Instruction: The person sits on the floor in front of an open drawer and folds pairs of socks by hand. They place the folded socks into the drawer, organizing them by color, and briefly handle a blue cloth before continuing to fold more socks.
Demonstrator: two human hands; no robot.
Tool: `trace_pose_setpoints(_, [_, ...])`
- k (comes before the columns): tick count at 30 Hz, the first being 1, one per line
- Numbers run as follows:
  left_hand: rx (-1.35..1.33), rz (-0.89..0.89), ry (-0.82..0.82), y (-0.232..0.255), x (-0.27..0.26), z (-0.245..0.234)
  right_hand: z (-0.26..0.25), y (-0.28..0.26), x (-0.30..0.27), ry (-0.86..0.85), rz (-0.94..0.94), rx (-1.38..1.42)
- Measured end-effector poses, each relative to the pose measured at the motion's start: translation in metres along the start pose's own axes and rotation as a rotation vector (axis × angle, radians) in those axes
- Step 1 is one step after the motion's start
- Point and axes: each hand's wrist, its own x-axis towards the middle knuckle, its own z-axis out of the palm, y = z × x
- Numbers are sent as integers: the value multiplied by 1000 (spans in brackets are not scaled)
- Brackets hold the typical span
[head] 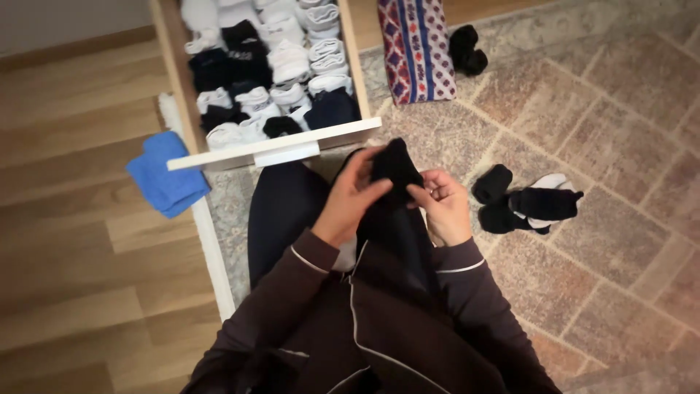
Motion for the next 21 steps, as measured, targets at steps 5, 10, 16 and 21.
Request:
trace_pose_setpoints(5, [-36,120,158,31,-28,-2,41,-30,-15,-160,-32,238])
trace_pose_setpoints(10, [631,511,417,96,-65,22,84,-51,-29,-131,-335,-150])
trace_pose_setpoints(16, [756,599,438,98,-84,8,109,-63,-53,-183,-444,-400])
trace_pose_setpoints(21, [678,532,397,95,-94,-2,113,-51,-56,-375,-179,108])
